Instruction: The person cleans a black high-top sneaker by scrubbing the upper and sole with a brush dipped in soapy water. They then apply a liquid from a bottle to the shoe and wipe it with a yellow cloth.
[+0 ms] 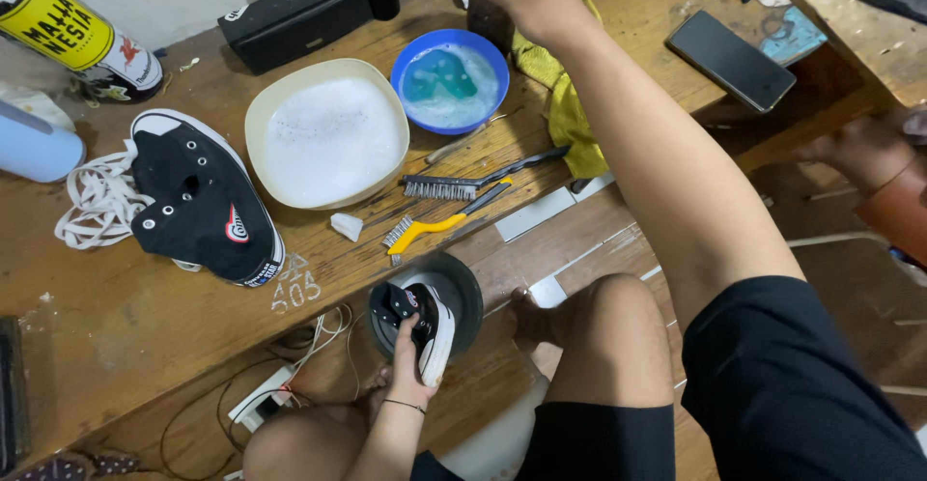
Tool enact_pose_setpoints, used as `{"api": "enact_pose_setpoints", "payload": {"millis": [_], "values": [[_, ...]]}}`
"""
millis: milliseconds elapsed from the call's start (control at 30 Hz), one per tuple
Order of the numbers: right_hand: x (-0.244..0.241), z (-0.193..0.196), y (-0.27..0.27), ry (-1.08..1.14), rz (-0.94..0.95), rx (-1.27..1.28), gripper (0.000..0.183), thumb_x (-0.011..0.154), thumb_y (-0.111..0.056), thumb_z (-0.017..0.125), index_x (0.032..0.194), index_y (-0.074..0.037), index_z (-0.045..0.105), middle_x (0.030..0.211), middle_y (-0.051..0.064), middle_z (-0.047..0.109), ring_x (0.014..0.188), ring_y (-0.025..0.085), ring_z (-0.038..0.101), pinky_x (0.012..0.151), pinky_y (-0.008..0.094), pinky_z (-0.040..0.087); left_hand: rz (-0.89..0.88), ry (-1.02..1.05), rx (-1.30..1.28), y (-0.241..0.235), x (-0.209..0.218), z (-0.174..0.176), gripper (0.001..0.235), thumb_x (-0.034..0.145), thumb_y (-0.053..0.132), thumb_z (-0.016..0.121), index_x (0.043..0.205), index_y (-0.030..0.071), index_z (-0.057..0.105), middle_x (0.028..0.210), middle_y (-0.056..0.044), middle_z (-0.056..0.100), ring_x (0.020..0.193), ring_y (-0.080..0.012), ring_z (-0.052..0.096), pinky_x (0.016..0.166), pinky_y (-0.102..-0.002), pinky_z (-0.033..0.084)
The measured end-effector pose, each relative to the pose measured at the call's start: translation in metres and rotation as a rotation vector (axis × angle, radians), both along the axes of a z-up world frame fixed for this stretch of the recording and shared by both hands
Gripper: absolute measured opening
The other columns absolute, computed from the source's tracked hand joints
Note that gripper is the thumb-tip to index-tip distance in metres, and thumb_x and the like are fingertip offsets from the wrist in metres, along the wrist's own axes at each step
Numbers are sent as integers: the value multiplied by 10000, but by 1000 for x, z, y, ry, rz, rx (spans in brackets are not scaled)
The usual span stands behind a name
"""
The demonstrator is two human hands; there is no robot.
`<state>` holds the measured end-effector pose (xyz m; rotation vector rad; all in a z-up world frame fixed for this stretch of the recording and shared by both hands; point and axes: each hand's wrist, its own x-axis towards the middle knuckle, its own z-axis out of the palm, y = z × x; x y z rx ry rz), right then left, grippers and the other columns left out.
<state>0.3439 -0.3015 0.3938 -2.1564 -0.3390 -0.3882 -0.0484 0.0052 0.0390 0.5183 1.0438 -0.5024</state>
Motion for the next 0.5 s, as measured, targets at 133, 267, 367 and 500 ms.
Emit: {"api": "enact_pose_setpoints", "payload": {"millis": [133, 267, 367, 500], "values": [[-14, 26, -4, 245, 12, -139, 701, 1094, -345, 951, 1639, -126, 569, 1730, 147, 600, 1604, 400, 523, 1298, 524, 399, -13, 10, 16, -4, 6, 24, 494, 956, 484, 775, 1321, 156, 833, 1287, -88, 870, 1108, -272, 802, 975, -376, 628], [-89, 70, -22, 542, -284, -651, 922, 1086, -614, 896, 1616, 70, 578, 1675, 308, 586, 1504, 515, 569, 1218, 628, 490, 36, -65, -18, -5, 7, 26, 553, 973, 413, 746, 1432, 109, 792, 1412, -124, 833, 1233, -276, 777, 1127, -379, 592], [-143, 79, -30, 736, -434, -934, 933, 971, -653, 887, 1610, -43, 586, 1720, 319, 471, 1632, 542, 344, 1268, 832, 358, 1, -30, -23, -4, 9, 19, 479, 934, 472, 801, 1289, 153, 836, 1207, -71, 875, 1047, -242, 808, 952, -355, 641], [-155, 47, -82, 437, -507, -928, 250, 1060, -79, 674, 1198, 89, 795, 1282, 318, 669, 1135, 577, 655, 873, 726, 600, -24, -60, 22, -3, 1, 20, 464, 923, 448, 819, 1265, 136, 839, 1147, -96, 880, 948, -278, 816, 825, -401, 663]]}}
